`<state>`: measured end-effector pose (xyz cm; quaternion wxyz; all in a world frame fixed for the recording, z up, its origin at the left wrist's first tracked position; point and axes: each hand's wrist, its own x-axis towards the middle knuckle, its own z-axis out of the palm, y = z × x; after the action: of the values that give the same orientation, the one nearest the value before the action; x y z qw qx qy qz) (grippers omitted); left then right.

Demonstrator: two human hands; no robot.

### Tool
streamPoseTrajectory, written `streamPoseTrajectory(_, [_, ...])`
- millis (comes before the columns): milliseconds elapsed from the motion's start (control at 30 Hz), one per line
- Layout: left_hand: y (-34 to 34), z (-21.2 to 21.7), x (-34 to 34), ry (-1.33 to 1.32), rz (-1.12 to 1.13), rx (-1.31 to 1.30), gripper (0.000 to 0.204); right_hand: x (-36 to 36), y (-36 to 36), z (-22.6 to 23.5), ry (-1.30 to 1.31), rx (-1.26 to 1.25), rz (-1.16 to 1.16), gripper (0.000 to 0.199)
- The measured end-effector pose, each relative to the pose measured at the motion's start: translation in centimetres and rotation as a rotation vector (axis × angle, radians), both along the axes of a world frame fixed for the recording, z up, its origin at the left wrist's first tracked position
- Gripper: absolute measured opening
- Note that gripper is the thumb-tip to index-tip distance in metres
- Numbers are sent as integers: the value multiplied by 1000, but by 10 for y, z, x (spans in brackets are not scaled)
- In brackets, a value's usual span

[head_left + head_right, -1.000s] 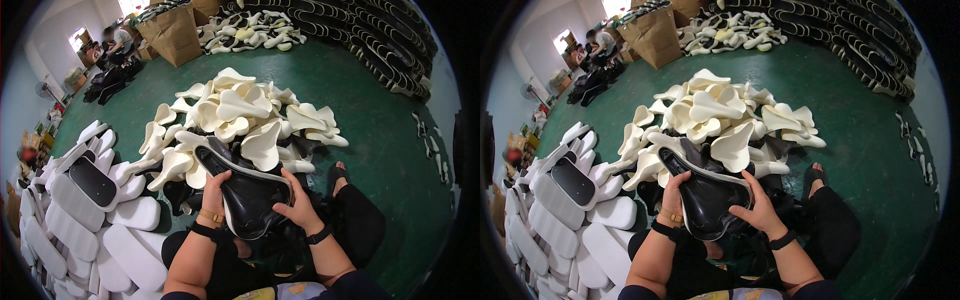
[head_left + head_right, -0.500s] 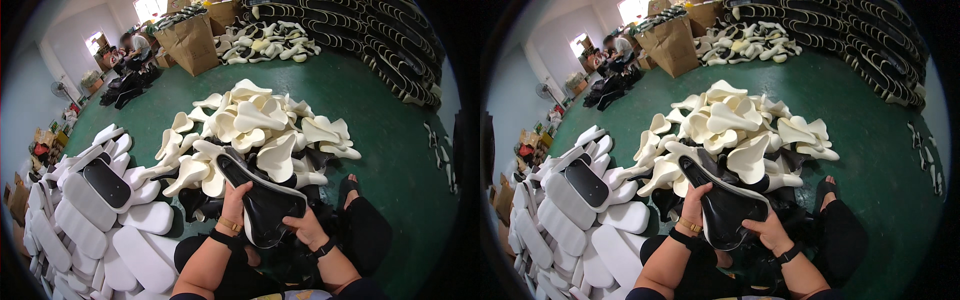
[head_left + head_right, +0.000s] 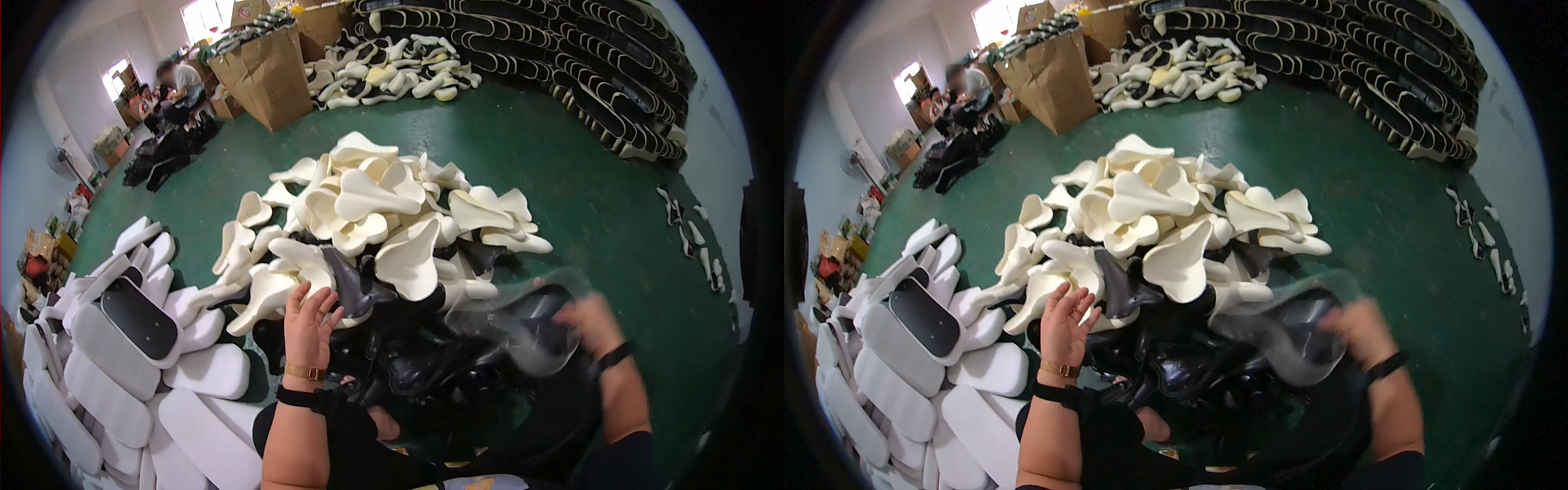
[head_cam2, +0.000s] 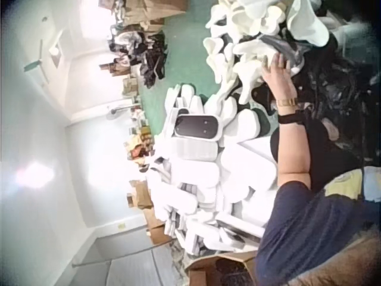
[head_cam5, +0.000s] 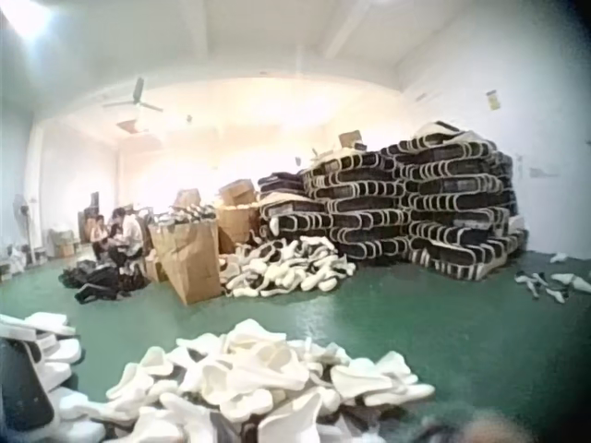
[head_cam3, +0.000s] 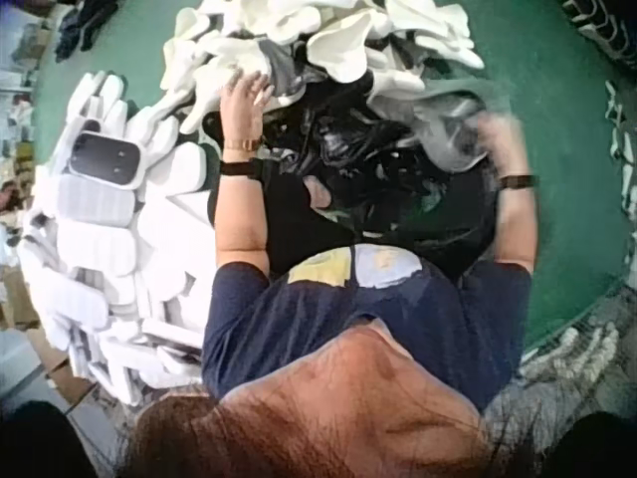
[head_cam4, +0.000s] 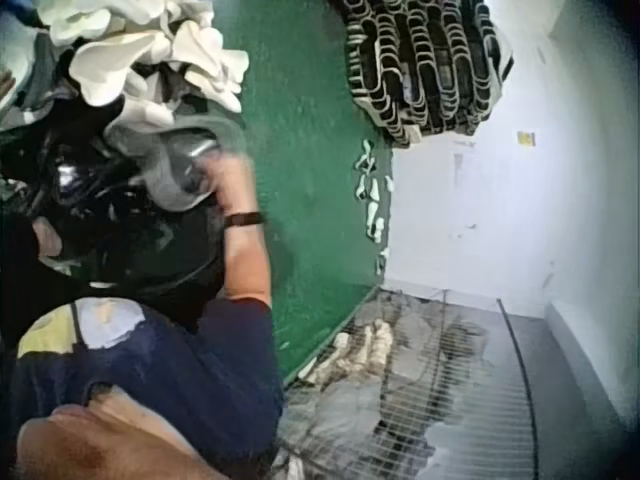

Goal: The recorder sits on the floor and sorts bicycle seat foam pads and plastic base components into separate piles.

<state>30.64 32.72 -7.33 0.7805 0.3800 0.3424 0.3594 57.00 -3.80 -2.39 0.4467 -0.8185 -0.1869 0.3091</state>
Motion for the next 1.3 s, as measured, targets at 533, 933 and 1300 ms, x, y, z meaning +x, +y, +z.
streamPoseTrajectory(533, [-14, 11, 35, -42, -133, -69, 23, 62, 155, -224, 828, 581, -206, 28])
streamPoseTrajectory(933, [-2, -3, 36, -1, -147, -92, 19, 10, 228, -246, 351, 266, -265, 30])
streamPoseTrajectory(1300, [-22, -18, 52, -14, -347, 22, 51, -43, 174, -113, -64, 321, 545, 34])
